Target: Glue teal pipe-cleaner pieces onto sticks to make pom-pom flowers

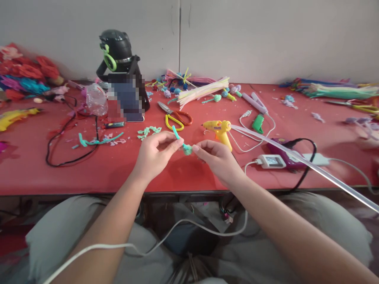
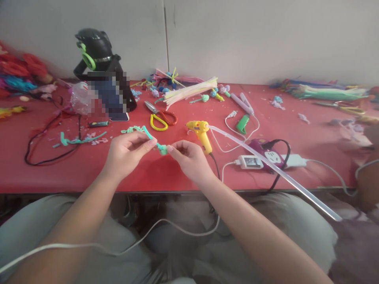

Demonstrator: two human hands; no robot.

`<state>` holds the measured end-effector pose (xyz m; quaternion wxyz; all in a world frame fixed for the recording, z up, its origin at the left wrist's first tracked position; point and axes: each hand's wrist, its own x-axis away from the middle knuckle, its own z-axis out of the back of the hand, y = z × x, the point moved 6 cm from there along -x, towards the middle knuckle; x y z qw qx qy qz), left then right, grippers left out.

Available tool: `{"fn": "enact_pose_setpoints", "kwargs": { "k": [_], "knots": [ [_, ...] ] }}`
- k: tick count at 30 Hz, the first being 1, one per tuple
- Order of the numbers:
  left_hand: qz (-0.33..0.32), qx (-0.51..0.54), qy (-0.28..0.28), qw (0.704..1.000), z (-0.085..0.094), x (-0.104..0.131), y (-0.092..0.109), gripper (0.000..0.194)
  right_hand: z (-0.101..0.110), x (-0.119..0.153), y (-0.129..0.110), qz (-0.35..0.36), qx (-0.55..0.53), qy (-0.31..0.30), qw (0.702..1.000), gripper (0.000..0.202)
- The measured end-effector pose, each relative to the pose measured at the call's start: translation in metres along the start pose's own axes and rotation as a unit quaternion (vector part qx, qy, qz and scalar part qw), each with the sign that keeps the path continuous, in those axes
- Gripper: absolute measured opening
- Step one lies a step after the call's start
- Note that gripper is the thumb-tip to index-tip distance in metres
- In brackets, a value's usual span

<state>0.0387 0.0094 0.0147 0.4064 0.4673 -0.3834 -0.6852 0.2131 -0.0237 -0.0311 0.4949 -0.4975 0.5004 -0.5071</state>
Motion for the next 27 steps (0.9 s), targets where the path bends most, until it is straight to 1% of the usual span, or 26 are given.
{"fn": "enact_pose_setpoints", "kwargs": {
  "k": [5, 10, 13, 16, 22, 27],
  "knots": [
    [0.003, -0.002, 0.004, 1.000, 0.0009, -0.0014, 0.0018, 0.020, 0.0021, 0.0009, 0.0001, 0.007, 0.009, 0.001, 1.000, 0.040],
    [0.003, -0.002, 0.003, 1.000, 0.0017, -0.0009, -0.0032, 0.022, 0.0034, 0.0023, -0.0045, 0.020, 0.004, -0.005, 1.000, 0.039],
    [0.010, 0.001, 0.001, 1.000, 0.0007, -0.0003, -0.0052, 0.023, 0.0013, 0.0016, -0.0038, 0.016, 0.003, -0.011, 1.000, 0.040],
    [0.009, 0.008, -0.001, 1.000, -0.0004, -0.0004, -0.0032, 0.026, -0.0003, 0.0007, -0.0009, 0.009, 0.008, -0.009, 1.000, 0.042],
    [0.008, 0.022, -0.011, 1.000, -0.0006, 0.0005, -0.0014, 0.020, 0.0007, 0.0001, -0.0002, 0.012, 0.023, 0.008, 1.000, 0.043],
    [0.017, 0.033, -0.017, 0.999, -0.0021, 0.0002, -0.0018, 0.020, 0.0003, 0.0011, -0.0005, 0.013, 0.033, 0.016, 0.999, 0.044]
  ]
}}
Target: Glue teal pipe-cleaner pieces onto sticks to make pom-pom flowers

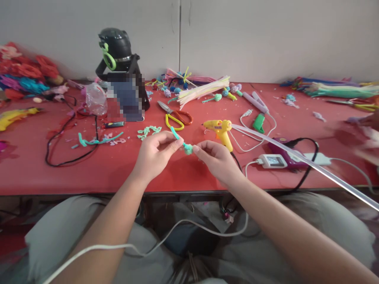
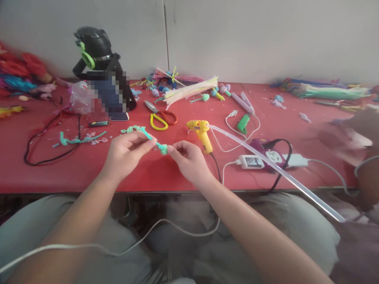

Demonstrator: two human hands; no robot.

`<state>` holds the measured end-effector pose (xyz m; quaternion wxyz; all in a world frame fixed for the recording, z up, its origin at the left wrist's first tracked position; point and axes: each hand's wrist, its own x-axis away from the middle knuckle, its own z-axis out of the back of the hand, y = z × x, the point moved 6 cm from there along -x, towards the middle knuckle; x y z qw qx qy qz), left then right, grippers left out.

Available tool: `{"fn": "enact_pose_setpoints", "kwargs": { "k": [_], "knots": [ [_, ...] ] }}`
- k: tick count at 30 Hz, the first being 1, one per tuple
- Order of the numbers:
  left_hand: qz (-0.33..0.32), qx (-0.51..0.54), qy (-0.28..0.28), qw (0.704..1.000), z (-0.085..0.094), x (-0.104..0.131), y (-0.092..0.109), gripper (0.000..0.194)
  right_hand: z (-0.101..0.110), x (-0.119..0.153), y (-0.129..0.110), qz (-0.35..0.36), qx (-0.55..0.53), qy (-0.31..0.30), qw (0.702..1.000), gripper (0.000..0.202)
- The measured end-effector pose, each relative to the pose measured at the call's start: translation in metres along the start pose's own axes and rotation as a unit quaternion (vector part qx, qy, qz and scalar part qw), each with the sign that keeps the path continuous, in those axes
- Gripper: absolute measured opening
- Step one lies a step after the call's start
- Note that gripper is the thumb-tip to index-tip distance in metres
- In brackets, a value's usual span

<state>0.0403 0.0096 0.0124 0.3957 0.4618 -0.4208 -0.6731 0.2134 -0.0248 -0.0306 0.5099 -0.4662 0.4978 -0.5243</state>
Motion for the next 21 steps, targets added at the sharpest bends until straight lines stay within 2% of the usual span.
{"fn": "enact_pose_setpoints", "kwargs": {
  "k": [7, 15, 21],
  "knots": [
    [0.001, 0.000, 0.005, 1.000, 0.0025, -0.0018, -0.0013, 0.021, 0.0008, 0.0022, 0.0036, -0.033, -0.005, 0.007, 0.999, 0.042],
    [-0.010, -0.009, 0.021, 1.000, 0.0043, -0.0015, 0.0015, 0.016, -0.0031, 0.0020, 0.0009, -0.077, -0.156, 0.000, 0.985, 0.032],
    [-0.003, 0.005, 0.016, 1.000, 0.0024, -0.0018, 0.0004, 0.018, -0.0051, 0.0026, 0.0018, -0.068, -0.173, -0.001, 0.983, 0.032]
  ]
}}
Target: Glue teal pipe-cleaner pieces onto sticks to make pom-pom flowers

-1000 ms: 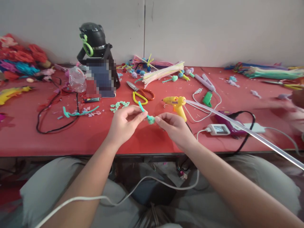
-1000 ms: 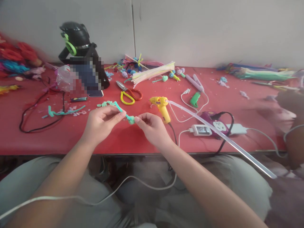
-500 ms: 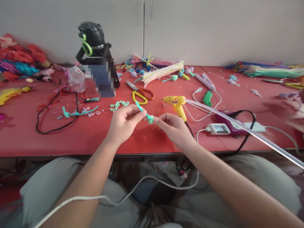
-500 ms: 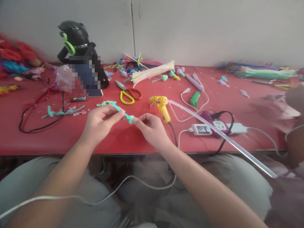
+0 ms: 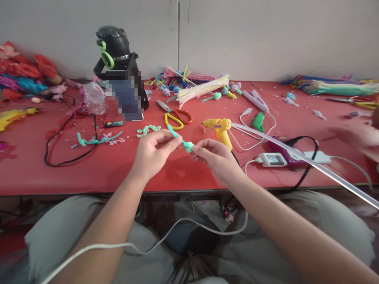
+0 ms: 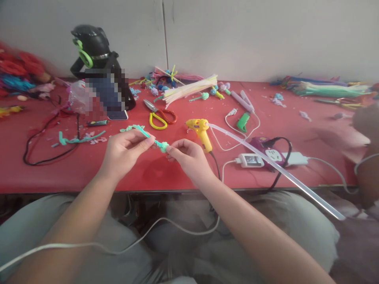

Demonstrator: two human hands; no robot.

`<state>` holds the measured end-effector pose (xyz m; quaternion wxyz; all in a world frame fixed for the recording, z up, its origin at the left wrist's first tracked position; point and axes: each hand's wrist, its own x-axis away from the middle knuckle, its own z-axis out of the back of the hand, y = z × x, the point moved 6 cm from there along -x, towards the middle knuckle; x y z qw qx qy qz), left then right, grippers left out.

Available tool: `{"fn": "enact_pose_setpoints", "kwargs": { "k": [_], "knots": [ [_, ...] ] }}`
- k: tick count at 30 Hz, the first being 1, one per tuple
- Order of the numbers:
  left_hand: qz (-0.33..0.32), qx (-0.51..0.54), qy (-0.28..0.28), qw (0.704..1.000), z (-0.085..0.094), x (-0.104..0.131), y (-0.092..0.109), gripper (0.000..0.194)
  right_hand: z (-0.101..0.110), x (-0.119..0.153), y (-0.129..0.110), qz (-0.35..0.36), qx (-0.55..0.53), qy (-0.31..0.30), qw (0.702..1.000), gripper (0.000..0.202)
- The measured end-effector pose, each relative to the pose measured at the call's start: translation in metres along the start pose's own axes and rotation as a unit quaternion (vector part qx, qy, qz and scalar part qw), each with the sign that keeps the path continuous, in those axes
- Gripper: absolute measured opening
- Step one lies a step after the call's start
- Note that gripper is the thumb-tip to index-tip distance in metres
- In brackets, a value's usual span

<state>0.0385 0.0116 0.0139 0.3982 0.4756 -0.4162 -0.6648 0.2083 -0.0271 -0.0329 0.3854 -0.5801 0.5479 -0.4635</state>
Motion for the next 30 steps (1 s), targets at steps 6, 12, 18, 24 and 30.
{"fn": "enact_pose_setpoints", "kwargs": {
  "k": [6, 12, 18, 24, 30],
  "knots": [
    [0.004, 0.006, 0.000, 1.000, 0.000, 0.000, -0.001, 0.018, 0.002, -0.001, 0.001, 0.014, 0.016, 0.005, 1.000, 0.031],
    [-0.002, -0.002, -0.001, 1.000, -0.001, 0.002, 0.000, 0.015, 0.000, -0.001, 0.002, 0.030, 0.045, 0.007, 0.999, 0.031],
    [-0.004, -0.017, 0.002, 1.000, 0.004, -0.002, -0.001, 0.015, 0.008, -0.002, -0.011, 0.065, 0.192, -0.015, 0.979, 0.032],
    [0.029, -0.039, 0.043, 0.998, 0.023, -0.011, -0.013, 0.015, 0.059, 0.000, -0.056, 0.033, 0.622, 0.122, 0.773, 0.062],
    [0.032, -0.066, 0.015, 0.997, 0.021, -0.014, -0.017, 0.014, 0.088, -0.008, -0.052, -0.038, 0.707, 0.149, 0.690, 0.062]
  ]
}}
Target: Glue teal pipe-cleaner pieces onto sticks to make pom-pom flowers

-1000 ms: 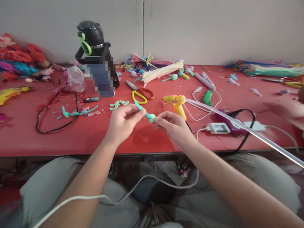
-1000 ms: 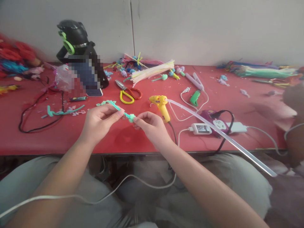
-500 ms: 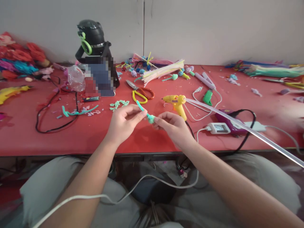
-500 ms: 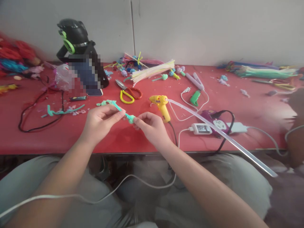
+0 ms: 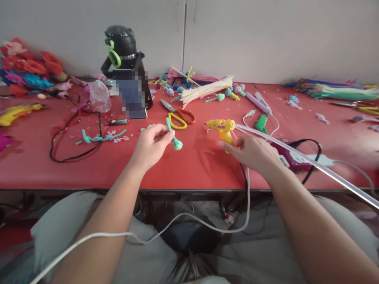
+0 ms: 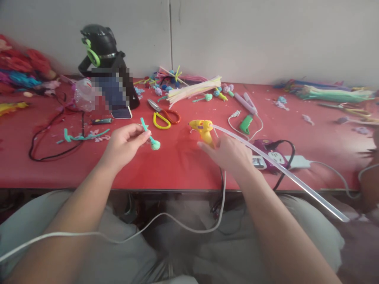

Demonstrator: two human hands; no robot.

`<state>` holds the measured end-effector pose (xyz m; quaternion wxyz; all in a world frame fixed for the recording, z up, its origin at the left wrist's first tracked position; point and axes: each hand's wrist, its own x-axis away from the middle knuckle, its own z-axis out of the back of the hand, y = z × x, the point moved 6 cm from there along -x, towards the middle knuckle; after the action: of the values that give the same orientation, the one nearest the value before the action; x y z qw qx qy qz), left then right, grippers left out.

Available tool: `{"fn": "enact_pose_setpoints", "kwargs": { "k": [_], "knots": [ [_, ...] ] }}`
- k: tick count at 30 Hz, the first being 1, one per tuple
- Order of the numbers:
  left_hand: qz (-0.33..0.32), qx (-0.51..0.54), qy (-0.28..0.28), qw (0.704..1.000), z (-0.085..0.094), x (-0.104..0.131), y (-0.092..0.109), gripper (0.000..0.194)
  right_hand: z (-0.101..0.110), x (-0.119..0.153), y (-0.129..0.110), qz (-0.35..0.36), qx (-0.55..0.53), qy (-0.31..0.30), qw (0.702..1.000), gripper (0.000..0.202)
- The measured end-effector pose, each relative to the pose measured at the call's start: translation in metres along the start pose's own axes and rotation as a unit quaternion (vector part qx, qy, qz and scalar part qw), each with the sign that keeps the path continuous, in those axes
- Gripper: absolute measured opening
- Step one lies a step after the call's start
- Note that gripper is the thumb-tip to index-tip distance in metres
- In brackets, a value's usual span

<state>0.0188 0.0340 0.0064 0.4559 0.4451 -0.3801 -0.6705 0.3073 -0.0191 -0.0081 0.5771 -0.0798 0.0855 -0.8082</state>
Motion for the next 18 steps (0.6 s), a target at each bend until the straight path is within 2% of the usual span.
{"fn": "enact_pose_setpoints", "kwargs": {
  "k": [5, 8, 10, 12, 18],
  "knots": [
    [-0.013, -0.016, -0.017, 1.000, -0.003, 0.001, 0.002, 0.016, -0.022, -0.014, -0.018, 0.082, -0.055, 0.087, 0.991, 0.045],
    [-0.008, -0.004, -0.003, 1.000, 0.000, 0.000, -0.001, 0.016, -0.032, -0.020, -0.026, 0.101, -0.155, 0.108, 0.977, 0.032],
    [0.000, -0.004, 0.016, 1.000, 0.005, -0.001, -0.005, 0.016, -0.038, -0.019, -0.033, 0.125, -0.253, 0.078, 0.956, 0.025],
    [0.003, -0.015, 0.038, 0.999, 0.009, -0.002, -0.008, 0.015, -0.041, -0.014, -0.040, 0.150, -0.334, 0.035, 0.930, 0.027],
    [-0.002, -0.055, 0.065, 0.996, 0.016, -0.003, -0.013, 0.016, -0.045, 0.011, -0.059, 0.181, -0.465, -0.065, 0.864, 0.039]
  ]
}}
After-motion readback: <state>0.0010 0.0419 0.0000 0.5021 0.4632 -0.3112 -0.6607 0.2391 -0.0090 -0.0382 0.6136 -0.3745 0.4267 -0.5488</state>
